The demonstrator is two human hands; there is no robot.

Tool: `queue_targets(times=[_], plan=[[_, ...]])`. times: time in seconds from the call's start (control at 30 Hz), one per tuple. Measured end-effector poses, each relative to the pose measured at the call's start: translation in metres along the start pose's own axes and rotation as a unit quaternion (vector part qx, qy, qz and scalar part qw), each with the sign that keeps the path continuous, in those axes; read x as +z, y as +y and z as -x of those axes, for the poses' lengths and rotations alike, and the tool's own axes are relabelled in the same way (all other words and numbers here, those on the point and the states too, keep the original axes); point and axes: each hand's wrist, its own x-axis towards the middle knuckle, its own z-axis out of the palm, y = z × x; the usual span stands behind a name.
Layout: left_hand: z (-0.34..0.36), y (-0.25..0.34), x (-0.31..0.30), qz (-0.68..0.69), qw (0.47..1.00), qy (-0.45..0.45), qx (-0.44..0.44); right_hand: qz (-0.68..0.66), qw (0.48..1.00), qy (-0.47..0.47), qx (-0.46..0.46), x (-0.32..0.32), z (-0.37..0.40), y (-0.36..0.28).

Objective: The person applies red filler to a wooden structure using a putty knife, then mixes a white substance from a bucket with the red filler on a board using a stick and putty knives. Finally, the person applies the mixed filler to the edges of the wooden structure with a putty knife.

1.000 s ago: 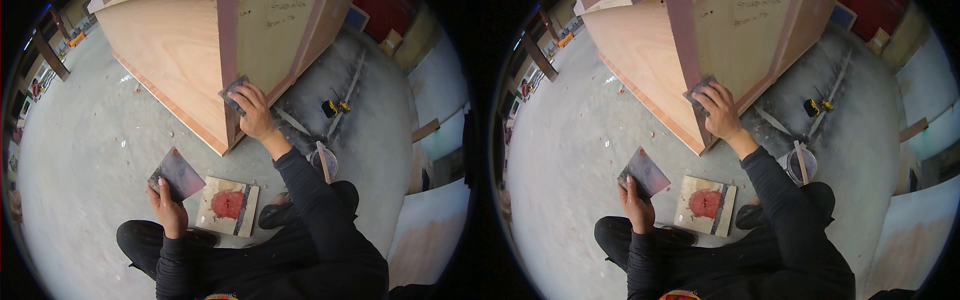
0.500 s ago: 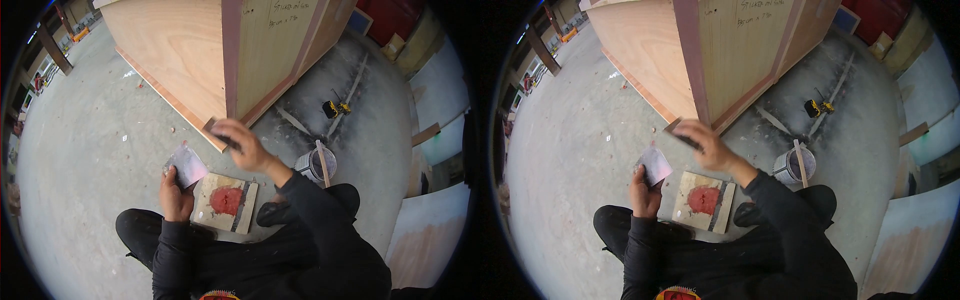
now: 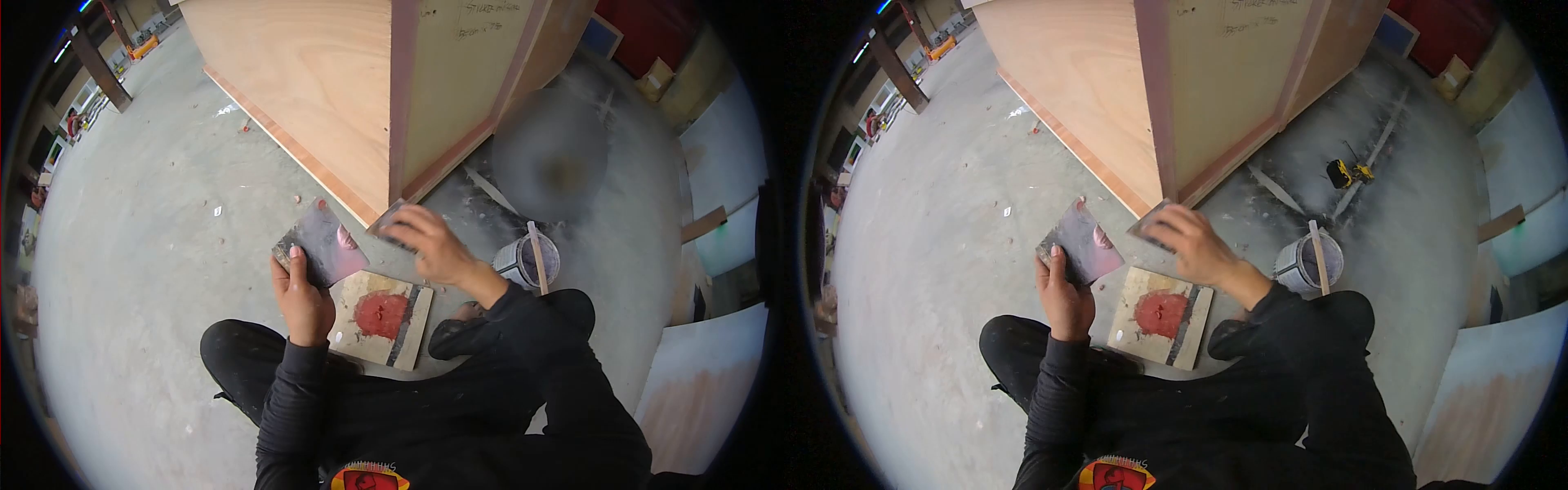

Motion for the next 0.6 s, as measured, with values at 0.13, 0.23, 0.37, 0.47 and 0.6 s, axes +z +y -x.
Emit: queue_targets(times=[0.13,0.23,0.37,0.47,0.6], plan=[[0.002,-0.005,-0.009,-0.256,0.954,-0.029,0.156,-0.019,0.998,0.052,-0.02,-0.029,-0.024,-0.032],[0.007,-0.009,-0.005,-0.281,0.941,-0.055,0.18,-0.003,0.998,0.052,-0.041,-0.013,-0.028,-0.047],[-0.012,0.01,-0.023,-0.222,0.949,0.02,0.223,0.046,0.992,-0.045,-0.11,0.02,-0.002,-0.021],[-0.015,0.03,-0.014,-0.16,0.952,0.06,0.252,0.111,0.991,0.006,-0.072,0.022,-0.001,0.03],[-0.015,0.015,-0.028,-0.175,0.966,0.044,0.187,0.217,0.963,0.156,0.029,-0.002,-0.03,0.071]])
